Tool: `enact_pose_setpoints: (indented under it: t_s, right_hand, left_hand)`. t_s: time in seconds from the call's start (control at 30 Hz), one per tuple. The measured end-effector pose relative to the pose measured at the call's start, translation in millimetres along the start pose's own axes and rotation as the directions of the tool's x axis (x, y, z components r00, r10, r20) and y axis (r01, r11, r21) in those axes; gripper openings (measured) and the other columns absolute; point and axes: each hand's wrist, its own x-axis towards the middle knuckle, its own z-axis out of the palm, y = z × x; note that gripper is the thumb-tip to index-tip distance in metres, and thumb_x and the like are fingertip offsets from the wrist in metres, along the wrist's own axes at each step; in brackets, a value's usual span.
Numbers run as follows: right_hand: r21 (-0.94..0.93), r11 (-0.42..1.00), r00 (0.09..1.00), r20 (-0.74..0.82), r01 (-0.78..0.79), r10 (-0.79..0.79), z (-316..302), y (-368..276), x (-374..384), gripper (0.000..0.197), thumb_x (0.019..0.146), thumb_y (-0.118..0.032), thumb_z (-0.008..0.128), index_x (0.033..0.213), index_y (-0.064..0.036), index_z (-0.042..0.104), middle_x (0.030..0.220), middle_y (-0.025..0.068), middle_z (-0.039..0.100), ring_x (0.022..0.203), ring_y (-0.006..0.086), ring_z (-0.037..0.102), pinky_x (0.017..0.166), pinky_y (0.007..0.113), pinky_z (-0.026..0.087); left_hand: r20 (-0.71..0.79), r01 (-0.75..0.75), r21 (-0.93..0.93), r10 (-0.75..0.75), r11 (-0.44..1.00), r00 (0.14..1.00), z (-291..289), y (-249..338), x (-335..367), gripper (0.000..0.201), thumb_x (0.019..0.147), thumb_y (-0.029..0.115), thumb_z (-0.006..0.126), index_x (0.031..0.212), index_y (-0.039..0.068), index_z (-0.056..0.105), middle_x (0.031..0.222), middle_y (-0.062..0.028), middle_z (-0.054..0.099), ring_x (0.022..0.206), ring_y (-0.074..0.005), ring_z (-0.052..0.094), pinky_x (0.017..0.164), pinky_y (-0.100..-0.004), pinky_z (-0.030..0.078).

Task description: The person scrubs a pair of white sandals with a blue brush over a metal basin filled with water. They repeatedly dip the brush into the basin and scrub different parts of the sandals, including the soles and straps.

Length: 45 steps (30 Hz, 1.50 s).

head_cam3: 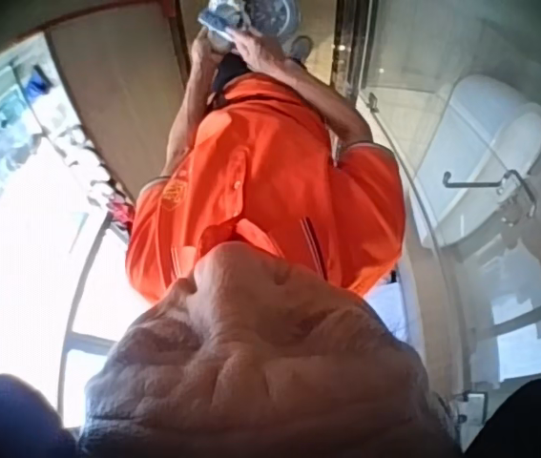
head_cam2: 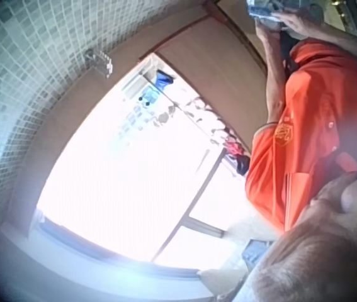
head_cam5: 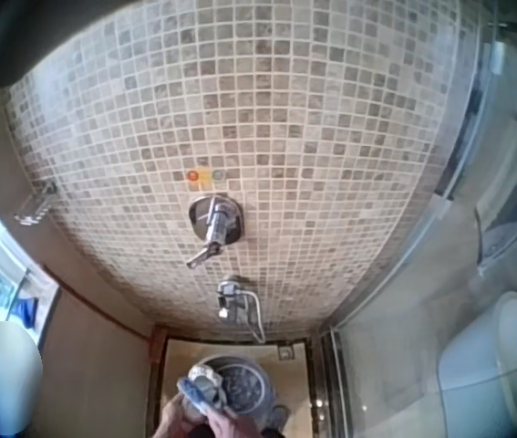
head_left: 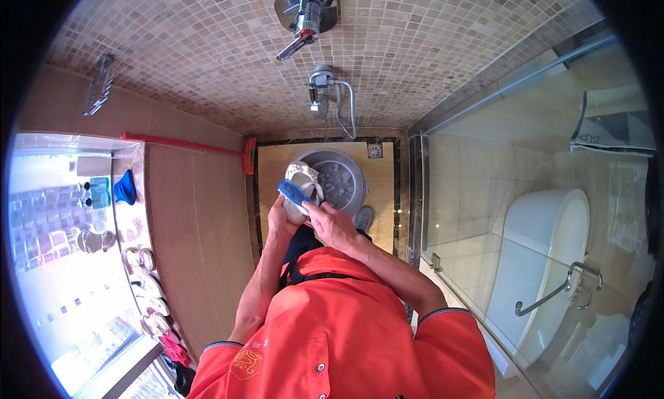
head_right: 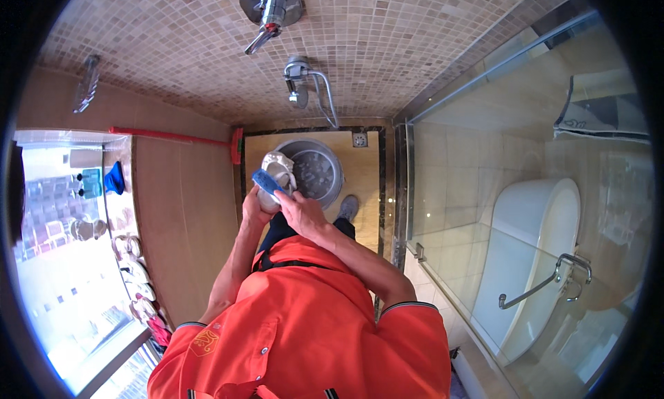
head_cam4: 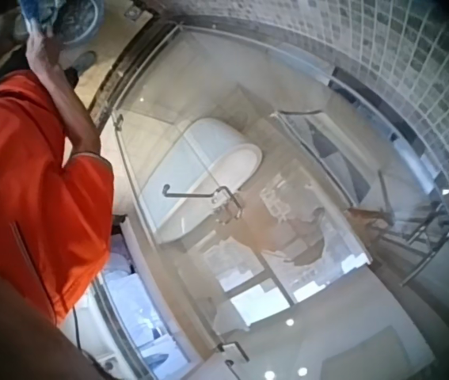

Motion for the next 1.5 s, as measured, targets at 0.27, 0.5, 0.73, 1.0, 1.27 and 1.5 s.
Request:
enact_pose_setpoints:
  t_s: [0.27,0.5,0.73,1.0,1.27,1.5]
  right_hand:
    - [-0.016,1.0,0.996,0.088,-0.015,0.016,-27.0,19.7,-27.8,0.035,0.096,-0.011,0.065,0.131,-0.0107,0.067,0.085,0.0155,0.068,0.069,0.0355,0.069,0.058,0.045,0.056]
    - [-0.018,0.999,0.998,0.046,0.03,-0.03,11.9,-0.5,0.6,0.037,0.097,-0.013,0.063,0.134,-0.0118,0.064,0.088,0.0166,0.068,0.075,0.0383,0.07,0.061,0.048,0.057]
    - [-0.032,0.998,0.99,0.126,-0.054,0.057,-20.6,9.8,-25.6,0.036,0.098,-0.014,0.063,0.134,-0.0124,0.065,0.089,0.0174,0.07,0.073,0.038,0.07,0.063,0.046,0.058]
    - [-0.09,0.996,0.988,0.152,-0.026,0.04,-2.9,6.0,9.6,0.032,0.096,-0.013,0.063,0.127,-0.0112,0.068,0.087,0.0194,0.07,0.071,0.0402,0.069,0.06,0.048,0.057]
    - [0.005,0.999,0.998,-0.038,-0.048,0.048,-44.2,14.5,-18.0,0.034,0.094,-0.008,0.066,0.128,-0.0102,0.069,0.083,0.0163,0.067,0.069,0.034,0.069,0.059,0.043,0.055]
    - [-0.062,0.995,0.996,0.037,0.078,-0.076,-10.3,-2.3,-2.8,0.041,0.093,-0.008,0.066,0.134,-0.013,0.064,0.086,0.0136,0.06,0.072,0.035,0.067,0.059,0.046,0.056]
  left_hand:
    - [-0.01,0.054,0.053,-0.054,0.997,0.998,-8.1,3.7,-11.4,0.054,0.111,0.046,0.028,0.138,0.007,0.054,0.127,-0.0146,0.068,0.114,-0.0341,0.067,0.089,-0.0579,0.057]
    - [-0.007,-0.072,0.081,0.073,0.994,0.997,-17.7,-0.6,10.2,0.049,0.11,0.042,0.033,0.134,0.007,0.057,0.126,-0.0138,0.069,0.116,-0.0346,0.067,0.096,-0.0564,0.054]
    - [0.01,0.02,-0.058,-0.019,0.998,1.0,-10.6,4.9,-8.7,0.05,0.11,0.044,0.034,0.135,0.007,0.056,0.129,-0.0144,0.068,0.117,-0.0357,0.066,0.097,-0.0567,0.054]
    - [-0.004,0.015,-0.142,-0.015,0.99,1.0,-8.1,1.3,7.1,0.045,0.109,0.042,0.039,0.137,0.011,0.056,0.129,-0.0141,0.068,0.116,-0.037,0.067,0.097,-0.0633,0.052]
    - [-0.053,0.145,-0.156,-0.154,0.977,0.987,-21.5,11.4,0.3,0.054,0.109,0.043,0.029,0.141,0.006,0.052,0.128,-0.0245,0.064,0.108,-0.0431,0.065,0.089,-0.0573,0.057]
    - [-0.098,0.088,-0.08,-0.096,0.993,0.991,0.7,4.8,0.3,0.044,0.109,0.04,0.036,0.134,0.009,0.056,0.129,-0.0168,0.065,0.111,-0.0394,0.065,0.089,-0.0593,0.056]
